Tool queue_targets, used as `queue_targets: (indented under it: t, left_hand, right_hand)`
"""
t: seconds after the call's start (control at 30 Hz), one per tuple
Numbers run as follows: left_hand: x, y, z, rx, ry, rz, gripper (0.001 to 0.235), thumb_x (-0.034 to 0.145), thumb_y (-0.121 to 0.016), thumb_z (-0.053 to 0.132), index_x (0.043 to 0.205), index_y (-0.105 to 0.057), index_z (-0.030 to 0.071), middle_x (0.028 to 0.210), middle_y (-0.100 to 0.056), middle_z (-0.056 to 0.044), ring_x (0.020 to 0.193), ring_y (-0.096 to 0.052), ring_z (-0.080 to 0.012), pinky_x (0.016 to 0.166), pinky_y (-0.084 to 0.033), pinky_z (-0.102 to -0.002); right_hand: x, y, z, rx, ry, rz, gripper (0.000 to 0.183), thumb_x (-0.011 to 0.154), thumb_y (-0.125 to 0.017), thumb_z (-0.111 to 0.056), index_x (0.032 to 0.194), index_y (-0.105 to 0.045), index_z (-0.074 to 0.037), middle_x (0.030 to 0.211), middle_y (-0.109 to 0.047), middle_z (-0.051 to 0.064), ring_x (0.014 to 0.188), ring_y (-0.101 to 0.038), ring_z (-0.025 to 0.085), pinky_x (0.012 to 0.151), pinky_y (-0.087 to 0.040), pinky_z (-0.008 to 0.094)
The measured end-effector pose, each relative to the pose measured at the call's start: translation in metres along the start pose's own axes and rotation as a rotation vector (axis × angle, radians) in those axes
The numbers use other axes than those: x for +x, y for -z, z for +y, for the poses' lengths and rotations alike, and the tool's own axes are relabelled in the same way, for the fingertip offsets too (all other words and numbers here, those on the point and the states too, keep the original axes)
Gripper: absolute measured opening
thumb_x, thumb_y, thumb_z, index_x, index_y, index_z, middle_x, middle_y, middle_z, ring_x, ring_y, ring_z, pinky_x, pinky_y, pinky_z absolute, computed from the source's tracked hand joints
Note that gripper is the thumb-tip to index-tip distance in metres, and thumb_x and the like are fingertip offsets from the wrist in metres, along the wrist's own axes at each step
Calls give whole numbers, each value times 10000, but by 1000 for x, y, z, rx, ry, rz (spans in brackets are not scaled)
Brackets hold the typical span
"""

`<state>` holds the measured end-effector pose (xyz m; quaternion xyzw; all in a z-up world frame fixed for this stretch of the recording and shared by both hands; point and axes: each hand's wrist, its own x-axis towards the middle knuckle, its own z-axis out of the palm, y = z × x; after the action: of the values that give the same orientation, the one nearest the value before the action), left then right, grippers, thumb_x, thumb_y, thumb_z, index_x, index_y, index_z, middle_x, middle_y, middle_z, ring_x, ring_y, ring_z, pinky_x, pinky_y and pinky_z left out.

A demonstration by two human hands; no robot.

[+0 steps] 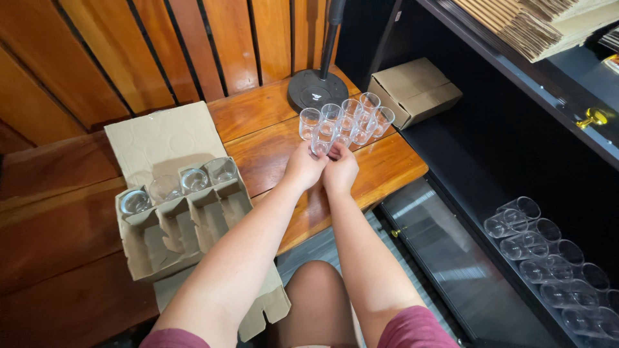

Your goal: The person opens a cardboard box containing small clear glasses. They remove the glasses one by one from the box and place them on the wooden table.

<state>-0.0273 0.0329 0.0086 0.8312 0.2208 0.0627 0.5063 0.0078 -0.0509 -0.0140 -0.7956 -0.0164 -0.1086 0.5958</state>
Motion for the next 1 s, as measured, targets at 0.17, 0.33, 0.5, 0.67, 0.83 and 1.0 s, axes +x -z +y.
queue_targets:
  t: [0.17, 0.33, 0.5, 0.67, 0.83, 1.0]
  left_hand:
    - [-40, 23, 8, -53, -67, 21, 616, 844, -760, 378, 1379, -623, 105, 1300, -687, -187, 1271, -640, -327, 1050, -552, -448]
    - [-99, 54, 4, -95, -197, 11, 658, 828, -821, 313, 1389, -600, 48, 1332, -659, -226, 1256, -648, -345, 1009, -579, -432]
    - [-160, 88, -11, -304, -288, 12, 443, 888, -758, 93, 1288, -628, -45, 1291, -599, -339, 1273, -585, -501, 997, -559, -499]
    - [-186, 126, -57, -206, -368, 136, 344, 858, -816, 147, 1187, -734, 86, 1097, -720, -171, 1066, -734, -344, 860, -622, -398]
    - [-210, 163, -75, -171, -335, 272, 249, 859, -822, 131, 1098, -763, 92, 991, -722, -103, 941, -747, -250, 855, -623, -342]
    - [-198, 196, -84, 129, -380, 443, 135, 849, -818, 240, 972, -783, 199, 820, -682, 15, 788, -693, -181, 769, -575, -325]
  right_hand:
    - [6, 2, 24, 93, 9, -3, 443, 737, -905, -48, 1155, -758, -35, 1013, -765, 150, 923, -775, 230, 846, -617, 340]
    - [14, 5, 41, 155, 7, 20, 328, 794, -836, 4, 1108, -757, -50, 1016, -757, 132, 914, -772, 216, 843, -613, 337]
    - [-5, 6, 42, 131, -42, 115, 251, 790, -813, -49, 1029, -774, -116, 949, -761, 71, 845, -759, 153, 781, -607, 277]
    - [-46, 0, 20, 305, -43, 61, 190, 837, -774, -26, 1007, -761, -108, 857, -715, 49, 709, -697, 108, 658, -594, 244]
    - [-83, -14, -10, 387, -6, -73, 155, 872, -760, -13, 1014, -749, -73, 836, -706, 71, 688, -691, 116, 646, -606, 244]
    - [-108, -29, -54, 259, 160, -342, 182, 876, -769, -7, 1057, -767, -28, 908, -723, 148, 798, -709, 175, 673, -640, 304]
